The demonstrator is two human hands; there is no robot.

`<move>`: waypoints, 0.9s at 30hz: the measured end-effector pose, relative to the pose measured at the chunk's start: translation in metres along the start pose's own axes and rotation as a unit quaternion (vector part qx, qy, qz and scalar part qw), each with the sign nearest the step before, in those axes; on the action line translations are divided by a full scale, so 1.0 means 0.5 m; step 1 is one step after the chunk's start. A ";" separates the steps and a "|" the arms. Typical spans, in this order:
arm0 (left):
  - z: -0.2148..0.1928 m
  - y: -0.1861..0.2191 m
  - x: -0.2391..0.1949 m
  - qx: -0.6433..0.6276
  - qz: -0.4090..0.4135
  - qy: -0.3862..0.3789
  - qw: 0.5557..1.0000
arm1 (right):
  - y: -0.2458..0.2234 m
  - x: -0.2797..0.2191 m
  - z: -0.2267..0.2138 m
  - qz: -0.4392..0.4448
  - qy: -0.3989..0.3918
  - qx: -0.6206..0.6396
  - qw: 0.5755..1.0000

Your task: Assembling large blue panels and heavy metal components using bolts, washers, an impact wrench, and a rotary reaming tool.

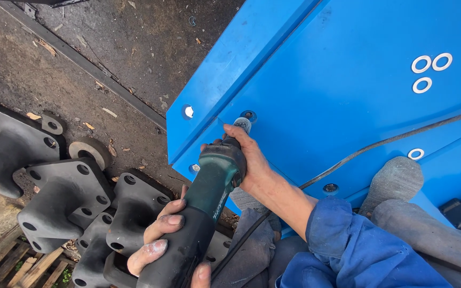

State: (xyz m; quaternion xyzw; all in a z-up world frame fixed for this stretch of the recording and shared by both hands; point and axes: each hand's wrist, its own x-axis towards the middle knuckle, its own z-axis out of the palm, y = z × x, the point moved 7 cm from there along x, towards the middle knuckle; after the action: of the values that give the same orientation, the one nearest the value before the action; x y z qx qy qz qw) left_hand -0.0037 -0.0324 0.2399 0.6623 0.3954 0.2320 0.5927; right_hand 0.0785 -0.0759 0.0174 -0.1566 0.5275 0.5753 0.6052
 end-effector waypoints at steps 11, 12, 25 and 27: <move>-0.007 0.000 0.005 -0.015 -0.022 0.000 1.000 | 0.007 -0.017 0.022 0.031 0.018 0.041 0.999; -0.006 -0.002 0.009 -0.014 -0.022 0.000 1.000 | 0.006 -0.016 0.020 0.031 0.018 0.041 0.999; -0.006 -0.009 0.036 -0.017 0.002 -0.069 0.997 | 0.005 -0.013 0.009 0.045 0.029 0.067 0.996; -0.011 -0.012 0.038 -0.016 0.010 -0.082 0.996 | 0.005 -0.013 0.008 0.046 0.026 0.069 0.996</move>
State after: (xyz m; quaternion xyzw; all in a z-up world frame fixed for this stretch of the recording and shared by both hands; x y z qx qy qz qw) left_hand 0.0016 -0.0138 0.2320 0.6733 0.3352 0.1895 0.6312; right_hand 0.0796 -0.0756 0.0255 -0.1048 0.5884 0.5601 0.5737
